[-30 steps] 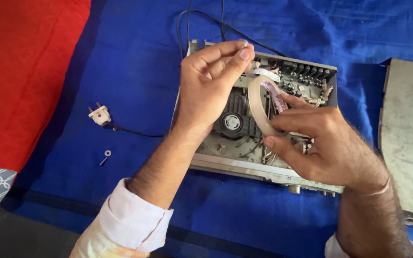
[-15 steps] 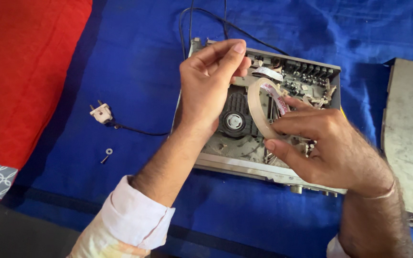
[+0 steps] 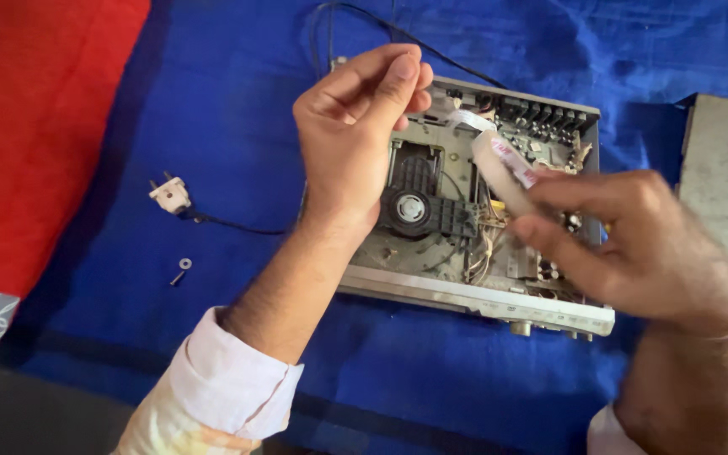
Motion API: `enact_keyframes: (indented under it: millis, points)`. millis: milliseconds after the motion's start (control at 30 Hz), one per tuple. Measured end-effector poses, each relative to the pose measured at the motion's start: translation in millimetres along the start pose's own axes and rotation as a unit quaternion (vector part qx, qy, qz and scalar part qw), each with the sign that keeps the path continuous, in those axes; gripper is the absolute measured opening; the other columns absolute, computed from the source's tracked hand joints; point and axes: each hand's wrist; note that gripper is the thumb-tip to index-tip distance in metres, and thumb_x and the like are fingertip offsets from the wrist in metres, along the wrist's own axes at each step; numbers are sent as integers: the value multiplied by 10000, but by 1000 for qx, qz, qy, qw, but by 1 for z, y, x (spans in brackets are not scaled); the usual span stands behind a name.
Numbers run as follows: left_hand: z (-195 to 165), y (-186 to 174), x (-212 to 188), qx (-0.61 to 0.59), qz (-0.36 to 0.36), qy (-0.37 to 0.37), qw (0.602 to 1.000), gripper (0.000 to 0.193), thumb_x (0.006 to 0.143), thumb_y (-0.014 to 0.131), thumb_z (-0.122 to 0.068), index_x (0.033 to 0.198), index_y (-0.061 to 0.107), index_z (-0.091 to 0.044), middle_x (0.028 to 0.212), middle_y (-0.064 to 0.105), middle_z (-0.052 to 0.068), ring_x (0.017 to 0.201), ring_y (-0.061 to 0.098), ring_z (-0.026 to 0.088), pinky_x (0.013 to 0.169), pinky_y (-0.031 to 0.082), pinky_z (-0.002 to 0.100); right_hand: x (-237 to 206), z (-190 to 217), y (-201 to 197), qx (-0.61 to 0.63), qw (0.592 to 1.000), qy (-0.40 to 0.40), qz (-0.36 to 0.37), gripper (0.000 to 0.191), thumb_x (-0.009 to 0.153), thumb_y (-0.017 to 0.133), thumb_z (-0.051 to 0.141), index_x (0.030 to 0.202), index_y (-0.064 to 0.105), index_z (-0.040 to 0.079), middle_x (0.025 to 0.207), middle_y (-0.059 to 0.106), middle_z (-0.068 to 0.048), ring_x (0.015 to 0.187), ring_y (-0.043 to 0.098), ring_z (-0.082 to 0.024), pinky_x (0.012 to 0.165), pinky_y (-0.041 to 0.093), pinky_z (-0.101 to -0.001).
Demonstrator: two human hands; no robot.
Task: The person unscrews and removes the metal cover of a DVD player, then works on its internal components with a screwdriver, repositioning the disc mechanism and handling internal wiring. They then apply adhesive tape to parts inside the unit and cut the tape with scissors.
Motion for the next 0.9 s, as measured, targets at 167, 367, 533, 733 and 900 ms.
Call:
enact_keyframes:
  millis: [167,367,533,733,900]
  points:
    - [9,9,-13,-8,1,31,999,193,1053,743,-148,1177,752,-1,1013,789,65,885,739,114,751,527,234,-8,-3,-10,-70,993,56,-83,244,949,737,225,1091,763,29,810,754,-101,598,681,-155,519,507,-303]
    - [15,13,-17,-33,-9,41,999,183,1066,745,-142,1165,746,12,999,788,79,875,733,121,781,527,259,-9,-6,-10,-112,985,101,-85,235,947,753,260,1071,791,65,794,759,-94,502,646,-159,459,482,-316]
    - [14,11,-16,-31,-10,53,998,184,1074,747,-143,1170,745,14,994,784,78,879,722,122,753,515,244,-8,-11,-7,-148,982,82,-88,267,970,741,312,1088,793,78,859,765,-98,596,660,-195,530,524,-322]
    - [11,8,-14,14,-6,73,997,184,1085,736,-156,1171,739,6,976,777,60,880,721,106,752,520,230,-3,-15,-3,-152,977,88,-119,295,989,711,312,1150,765,71,867,750,-128,580,678,-217,550,531,-359]
    - [-6,13,-10,1,36,153,988,165,1124,728,-135,1189,714,16,994,760,51,889,709,96,809,558,232,3,-11,-3,-65,995,-26,-69,317,992,665,308,1188,701,62,859,727,-115,664,697,-204,585,532,-348]
Point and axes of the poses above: each hand's wrist, its own x-axis towards the middle knuckle, its own y-axis out of the palm, z = x × y
